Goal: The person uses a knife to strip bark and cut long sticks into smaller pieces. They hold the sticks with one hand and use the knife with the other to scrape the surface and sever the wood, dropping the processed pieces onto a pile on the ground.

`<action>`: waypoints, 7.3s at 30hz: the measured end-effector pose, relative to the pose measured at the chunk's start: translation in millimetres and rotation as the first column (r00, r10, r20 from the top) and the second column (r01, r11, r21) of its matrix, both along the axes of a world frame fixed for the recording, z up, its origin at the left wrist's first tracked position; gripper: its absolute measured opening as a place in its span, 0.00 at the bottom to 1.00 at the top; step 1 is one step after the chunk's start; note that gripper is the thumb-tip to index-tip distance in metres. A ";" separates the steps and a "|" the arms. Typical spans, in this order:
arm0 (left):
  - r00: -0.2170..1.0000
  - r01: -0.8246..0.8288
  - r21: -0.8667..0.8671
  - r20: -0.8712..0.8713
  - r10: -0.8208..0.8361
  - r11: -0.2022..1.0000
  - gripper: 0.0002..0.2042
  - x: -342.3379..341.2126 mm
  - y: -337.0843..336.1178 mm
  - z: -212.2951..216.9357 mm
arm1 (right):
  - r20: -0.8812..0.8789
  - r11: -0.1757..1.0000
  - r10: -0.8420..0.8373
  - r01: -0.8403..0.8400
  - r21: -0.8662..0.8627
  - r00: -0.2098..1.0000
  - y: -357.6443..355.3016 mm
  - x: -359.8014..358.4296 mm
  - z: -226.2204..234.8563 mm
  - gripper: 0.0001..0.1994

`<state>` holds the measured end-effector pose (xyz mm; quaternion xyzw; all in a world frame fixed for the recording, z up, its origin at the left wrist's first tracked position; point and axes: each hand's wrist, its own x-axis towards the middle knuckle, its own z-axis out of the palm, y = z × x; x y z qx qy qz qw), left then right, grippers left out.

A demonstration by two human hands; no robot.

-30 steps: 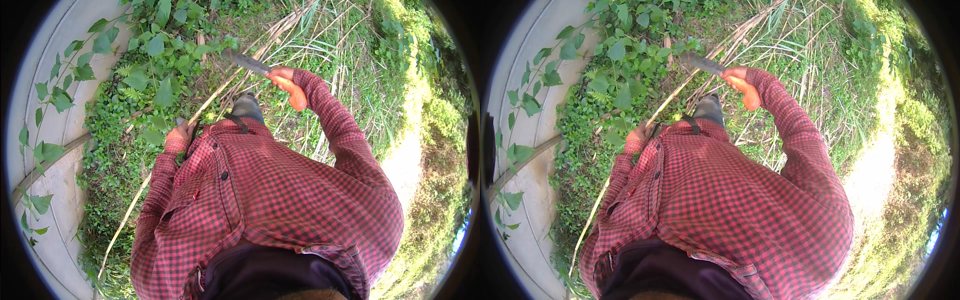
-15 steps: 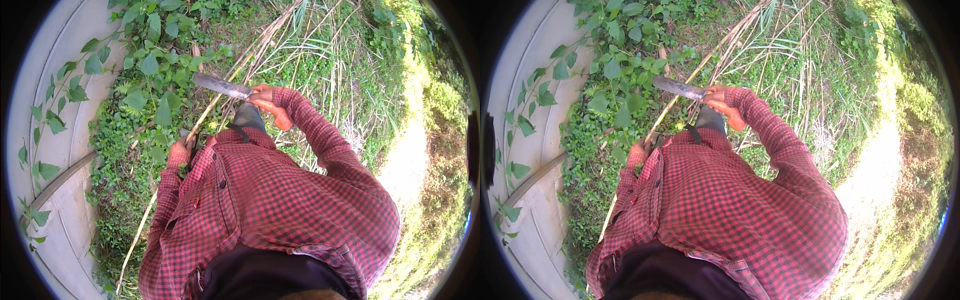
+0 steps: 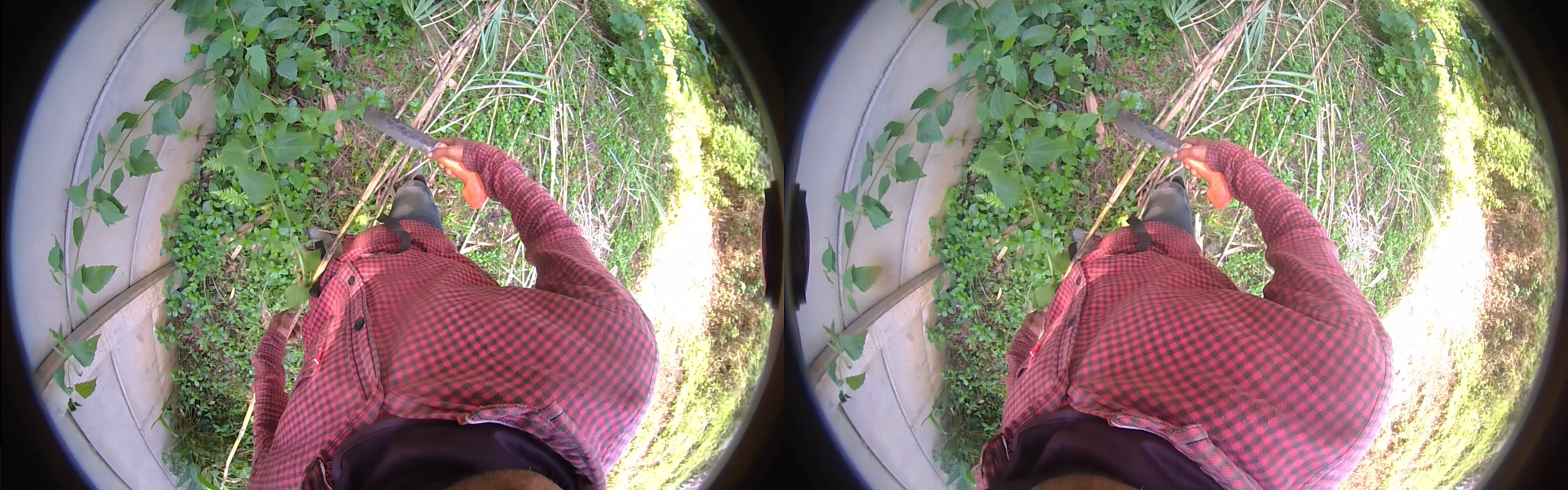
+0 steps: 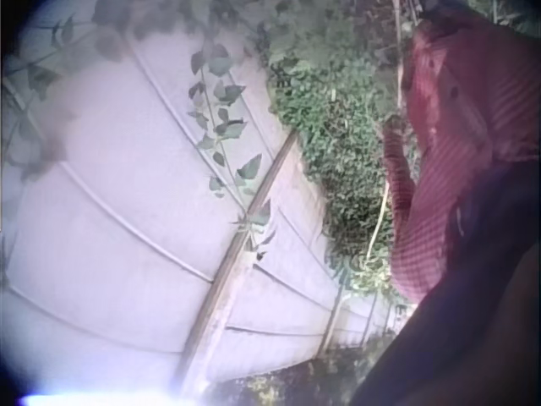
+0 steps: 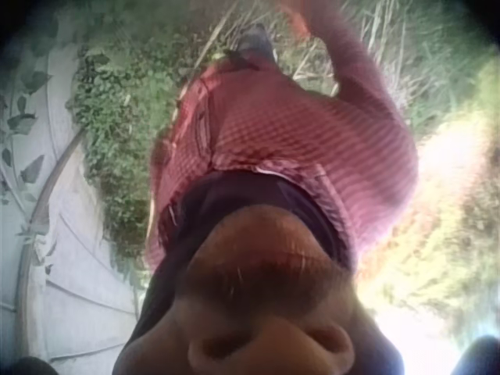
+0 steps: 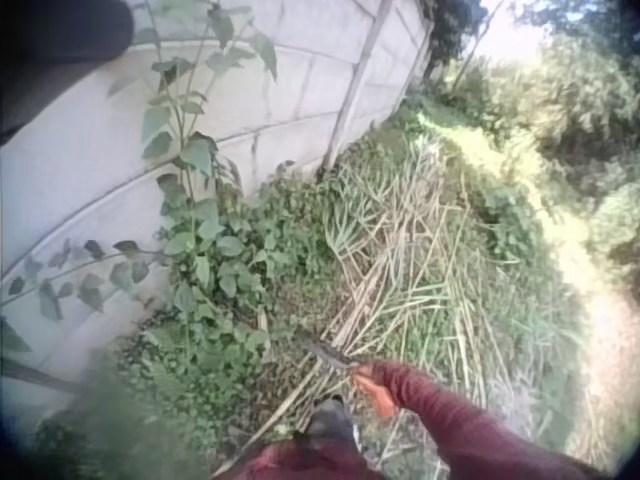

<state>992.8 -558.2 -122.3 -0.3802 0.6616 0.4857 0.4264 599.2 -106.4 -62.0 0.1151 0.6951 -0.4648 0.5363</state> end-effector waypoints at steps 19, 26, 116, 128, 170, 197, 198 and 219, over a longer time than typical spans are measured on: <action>0.902 0.273 -0.241 -0.272 -0.335 0.931 0.28 21.6 15.0 -16.2 | -0.084 0.929 -0.150 0.170 0.330 0.985 110.2 -162.6 -8.1 0.15; 0.925 0.281 -0.302 -0.166 -0.341 0.911 0.27 48.0 3.8 -19.5 | -0.146 0.932 0.060 -0.003 0.364 0.988 66.4 -114.5 -28.7 0.15; 0.925 0.226 -0.228 -0.254 -0.282 0.947 0.27 8.6 -64.0 -72.7 | -0.084 0.930 -0.336 0.316 -0.188 0.938 -30.8 77.8 -51.4 0.21; 0.921 0.238 -0.206 -0.262 -0.288 0.949 0.24 19.1 -78.7 -61.3 | -0.750 0.535 -0.526 0.842 0.075 0.401 -65.6 -5.4 -48.6 0.28; 0.821 0.103 0.216 -0.570 0.040 0.971 0.19 -85.3 -35.8 -38.0 | -0.317 0.974 0.018 -0.088 -0.210 0.948 -25.8 42.4 -19.5 0.24; 0.740 0.382 -0.334 -0.448 -0.501 0.862 0.27 -130.4 11.0 27.2 | -0.152 0.978 -0.209 0.209 -0.019 0.966 -90.1 170.8 26.1 0.26; 0.745 0.349 -0.326 -0.472 -0.471 0.879 0.27 -124.9 1.3 25.0 | -0.192 0.925 -0.379 0.374 -0.067 0.905 -90.8 169.9 24.0 0.25; 0.932 -0.079 0.134 -0.342 0.121 0.988 0.26 -23.8 -34.9 5.3 | 0.636 0.103 -0.527 0.785 -0.611 0.564 -203.7 96.1 -28.0 0.23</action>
